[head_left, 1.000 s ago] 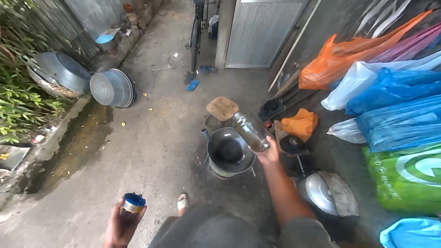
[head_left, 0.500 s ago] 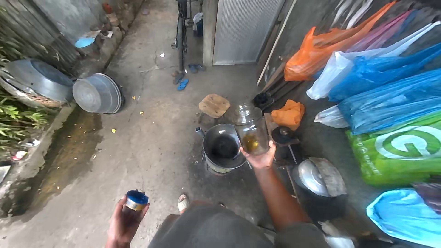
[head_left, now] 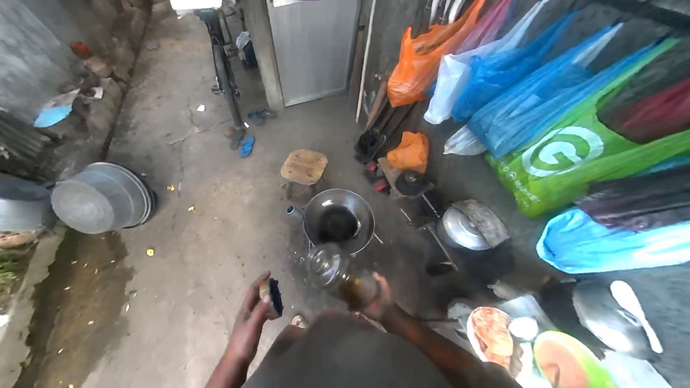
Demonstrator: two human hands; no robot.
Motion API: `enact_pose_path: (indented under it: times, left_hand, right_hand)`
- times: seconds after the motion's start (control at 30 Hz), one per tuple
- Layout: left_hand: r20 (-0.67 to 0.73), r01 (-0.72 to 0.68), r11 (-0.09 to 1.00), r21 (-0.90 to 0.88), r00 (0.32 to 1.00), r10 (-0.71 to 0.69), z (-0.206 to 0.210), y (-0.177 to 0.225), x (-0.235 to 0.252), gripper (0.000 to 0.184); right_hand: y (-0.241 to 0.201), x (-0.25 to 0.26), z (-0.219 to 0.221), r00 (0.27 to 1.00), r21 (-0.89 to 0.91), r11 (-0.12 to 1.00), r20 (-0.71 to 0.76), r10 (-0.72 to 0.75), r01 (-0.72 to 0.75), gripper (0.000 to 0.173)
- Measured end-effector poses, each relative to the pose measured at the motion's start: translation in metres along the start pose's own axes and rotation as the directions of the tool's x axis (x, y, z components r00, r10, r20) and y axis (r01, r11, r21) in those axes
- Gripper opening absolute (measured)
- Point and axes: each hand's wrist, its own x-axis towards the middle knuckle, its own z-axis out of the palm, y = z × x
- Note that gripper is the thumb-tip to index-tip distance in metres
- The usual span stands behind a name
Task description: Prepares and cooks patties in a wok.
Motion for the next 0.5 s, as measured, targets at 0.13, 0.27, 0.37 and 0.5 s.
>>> enact_pose_path:
  times: [0.13, 0.27, 0.37, 0.5]
  left_hand:
    - [0.283, -0.444, 0.675, 0.589, 0.896, 0.342, 0.015, -0.007, 0.019, 0.079]
    - [0.399, -0.451, 0.495, 0.743, 0.892, 0.214, 0.010, -0.009, 0.035, 0.078]
    - [0.289, -0.172, 0.639, 0.750, 0.954, -0.082, 0.010, -0.001, 0.049, 0.077]
    - [0.290, -0.088, 0.652, 0.753, 0.934, -0.209, 0.022, -0.001, 0.064, 0.073]
  right_hand:
    - [0.029, -0.024, 0.027, 0.996, -0.136, 0.990, 0.078, 0.040, -0.029, 0.041]
    - [0.058, -0.012, -0.007, 0.989, 0.006, 1.000, 0.148, -0.022, 0.021, 0.060]
    - [0.068, -0.015, -0.011, 0.991, -0.006, 0.991, 0.025, -0.133, 0.134, 0.067]
    - [0.068, -0.031, -0.008, 0.956, -0.113, 0.961, -0.124, -0.264, 0.251, 0.070]
